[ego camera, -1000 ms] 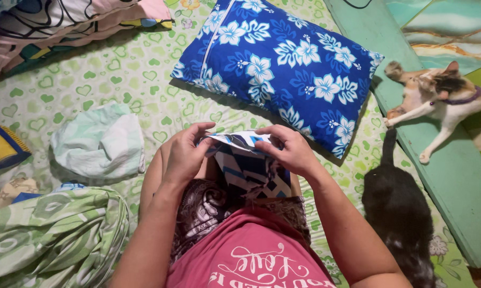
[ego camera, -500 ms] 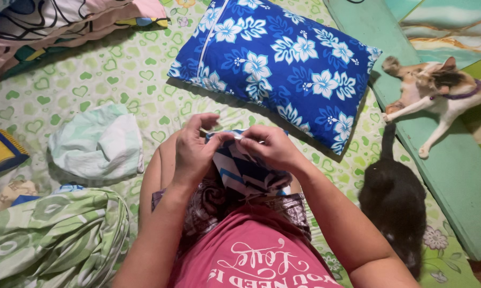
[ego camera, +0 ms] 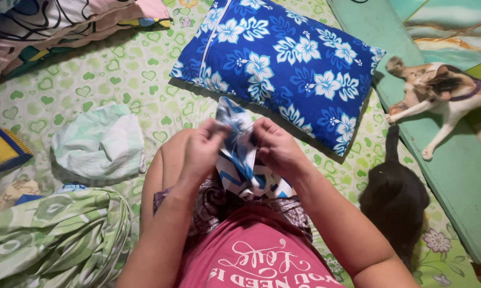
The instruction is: The person inserts a pillow into a blue floral pillowcase, then places a second patterned pillowcase over it. They smooth the fabric and adjust the corners while sitting on a bed.
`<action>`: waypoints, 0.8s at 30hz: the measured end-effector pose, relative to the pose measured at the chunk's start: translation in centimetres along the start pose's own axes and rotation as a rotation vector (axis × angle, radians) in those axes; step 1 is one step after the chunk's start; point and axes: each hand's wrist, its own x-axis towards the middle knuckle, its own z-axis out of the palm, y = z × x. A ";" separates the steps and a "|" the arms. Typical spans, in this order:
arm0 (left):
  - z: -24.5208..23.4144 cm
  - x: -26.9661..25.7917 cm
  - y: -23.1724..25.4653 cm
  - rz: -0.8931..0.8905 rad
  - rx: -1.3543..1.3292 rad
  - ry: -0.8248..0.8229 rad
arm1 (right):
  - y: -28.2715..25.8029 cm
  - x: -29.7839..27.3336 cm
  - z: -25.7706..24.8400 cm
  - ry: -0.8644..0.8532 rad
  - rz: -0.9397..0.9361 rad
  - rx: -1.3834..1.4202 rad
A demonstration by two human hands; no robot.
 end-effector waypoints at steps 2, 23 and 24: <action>-1.9 1.3 0.6 0.070 -0.309 0.100 | -1.5 0.2 0.2 0.150 0.025 0.178; -9.9 1.1 9.9 -0.185 0.802 -0.122 | -4.1 5.1 -3.6 -0.093 0.203 -0.077; -10.6 1.5 9.1 -0.234 0.933 -0.042 | -4.0 5.1 -3.3 -0.125 0.229 -0.195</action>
